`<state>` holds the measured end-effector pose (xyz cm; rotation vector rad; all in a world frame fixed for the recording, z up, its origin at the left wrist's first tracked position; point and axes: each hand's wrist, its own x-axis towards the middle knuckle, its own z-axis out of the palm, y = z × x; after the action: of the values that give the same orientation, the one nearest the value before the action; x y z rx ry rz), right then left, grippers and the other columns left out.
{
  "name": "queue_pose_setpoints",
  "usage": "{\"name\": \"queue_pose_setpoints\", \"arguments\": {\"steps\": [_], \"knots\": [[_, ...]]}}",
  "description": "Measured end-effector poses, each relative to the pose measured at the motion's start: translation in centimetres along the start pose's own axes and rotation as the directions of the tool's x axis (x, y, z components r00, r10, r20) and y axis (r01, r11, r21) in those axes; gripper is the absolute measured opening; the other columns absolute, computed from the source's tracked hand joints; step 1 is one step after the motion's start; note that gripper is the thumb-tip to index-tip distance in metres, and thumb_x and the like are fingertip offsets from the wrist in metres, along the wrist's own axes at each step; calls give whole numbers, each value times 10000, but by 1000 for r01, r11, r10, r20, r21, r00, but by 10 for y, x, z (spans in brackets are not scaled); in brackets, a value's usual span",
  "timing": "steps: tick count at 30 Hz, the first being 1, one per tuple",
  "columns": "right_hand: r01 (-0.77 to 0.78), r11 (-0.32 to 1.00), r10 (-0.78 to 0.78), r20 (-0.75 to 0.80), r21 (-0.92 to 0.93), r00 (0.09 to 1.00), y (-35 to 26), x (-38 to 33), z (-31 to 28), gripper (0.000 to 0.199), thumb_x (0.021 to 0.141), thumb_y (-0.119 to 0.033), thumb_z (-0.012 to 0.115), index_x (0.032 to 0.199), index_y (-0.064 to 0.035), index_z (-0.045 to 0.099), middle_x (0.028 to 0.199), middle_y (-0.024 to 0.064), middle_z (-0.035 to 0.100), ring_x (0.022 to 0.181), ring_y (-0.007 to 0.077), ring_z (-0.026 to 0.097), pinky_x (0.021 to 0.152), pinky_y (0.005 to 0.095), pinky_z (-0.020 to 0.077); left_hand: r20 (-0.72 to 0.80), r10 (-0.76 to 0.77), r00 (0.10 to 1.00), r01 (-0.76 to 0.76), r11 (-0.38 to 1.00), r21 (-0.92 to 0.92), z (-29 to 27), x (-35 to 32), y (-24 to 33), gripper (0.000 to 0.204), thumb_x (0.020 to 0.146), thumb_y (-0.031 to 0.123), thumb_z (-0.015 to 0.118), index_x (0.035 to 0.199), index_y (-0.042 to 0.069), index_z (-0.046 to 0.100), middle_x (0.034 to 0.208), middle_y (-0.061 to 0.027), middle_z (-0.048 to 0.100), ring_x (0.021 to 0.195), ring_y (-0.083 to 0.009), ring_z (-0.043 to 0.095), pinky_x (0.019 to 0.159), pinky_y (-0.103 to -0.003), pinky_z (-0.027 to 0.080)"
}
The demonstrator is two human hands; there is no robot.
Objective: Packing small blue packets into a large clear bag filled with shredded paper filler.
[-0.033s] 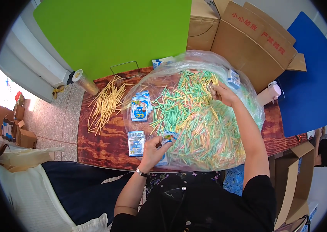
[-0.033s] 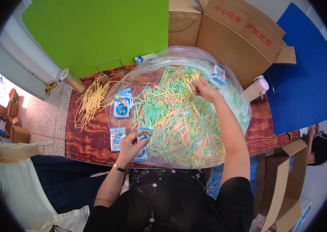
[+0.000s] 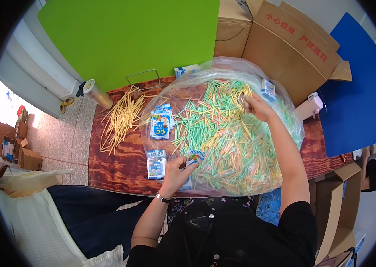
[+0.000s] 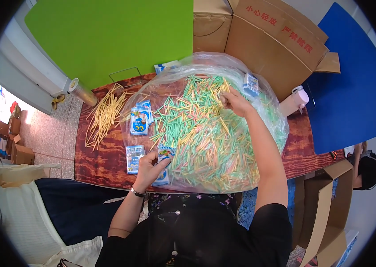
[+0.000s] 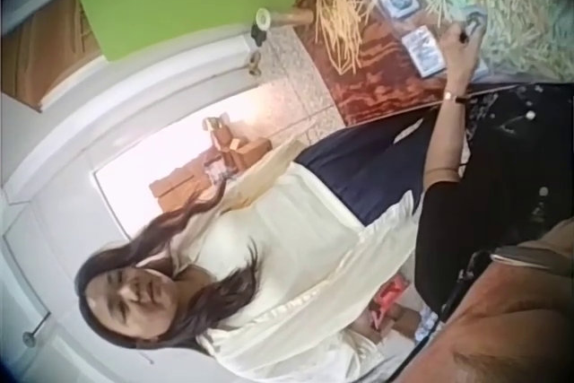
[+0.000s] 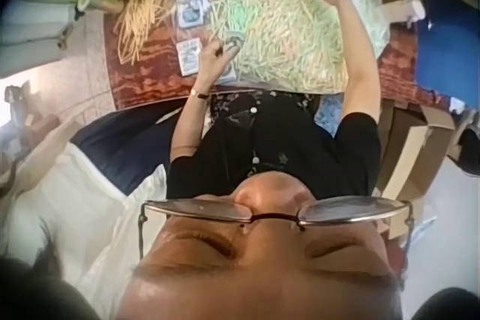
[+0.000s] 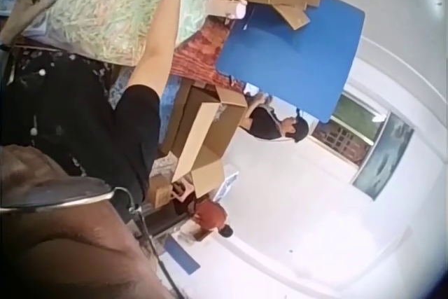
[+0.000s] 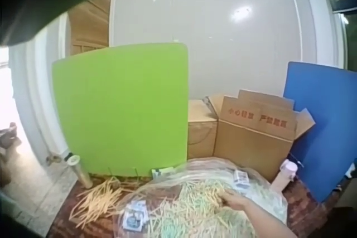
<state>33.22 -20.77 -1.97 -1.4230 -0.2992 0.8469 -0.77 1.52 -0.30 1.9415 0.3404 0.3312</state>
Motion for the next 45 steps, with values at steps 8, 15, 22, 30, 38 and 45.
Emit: {"name": "queue_pose_setpoints", "arguments": {"steps": [8, 15, 22, 30, 38, 45], "knots": [[448, 283, -428, 306, -848, 850, -8, -47, -1, 326, 967, -332, 492, 950, -7, 483, 908, 126, 640, 845, 276, 617, 714, 418, 463, 73, -92, 993, 98, 992, -84, -5, -7, -24, 118, 837, 81, 721, 894, -14, 681, 762, 37, 623, 666, -11, 509, 578, -194, 417], [-7, 182, 84, 8, -983, 996, 13, -79, 26, 301, 949, -249, 461, 1018, 44, 476, 980, 295, 607, 938, 473, 578, 801, 516, 459, 84, -92, 992, 93, 995, -18, -3, -5, -19, 132, 820, 114, 734, 885, 7, 696, 688, 54, 570, 603, -8, 408, 524, -210, 335], [-185, -65, 52, -188, -981, 981, 20, -75, 62, 293, 920, -256, 508, 1052, 6, 506, 1028, 234, 619, 991, 425, 606, 845, 486, 489, 93, -67, 993, 70, 997, -32, 0, -6, -23, 142, 825, 113, 731, 904, 1, 695, 697, 52, 577, 608, -13, 430, 530, -210, 347], [114, 494, -117, 63, -862, 991, 16, -106, 11, 245, 991, -269, 467, 1055, -33, 478, 897, 92, 596, 755, 242, 602, 693, 416, 480, 91, -71, 993, 82, 990, -119, -3, -11, -39, 123, 854, 68, 694, 935, -21, 670, 796, 23, 635, 674, -11, 499, 573, -198, 400], [60, -167, 190, 28, -984, 981, -64, -145, 18, 183, 971, -196, 481, 1039, -29, 508, 837, 184, 660, 800, 324, 660, 669, 452, 488, 36, 0, 999, 1, 999, -35, 6, -6, -35, 149, 872, 52, 661, 1001, -23, 654, 857, -11, 682, 747, -23, 577, 640, -200, 461], [22, -424, 154, -48, -906, 987, 12, -119, 7, 164, 834, -105, 522, 820, -18, 661, 834, 195, 682, 786, 338, 683, 700, 439, 551, -104, 7, 995, -16, 996, -90, 18, -5, -14, 281, 814, 123, 754, 713, -1, 523, 592, -30, 449, 525, -63, 415, 473, -263, 350]]}}
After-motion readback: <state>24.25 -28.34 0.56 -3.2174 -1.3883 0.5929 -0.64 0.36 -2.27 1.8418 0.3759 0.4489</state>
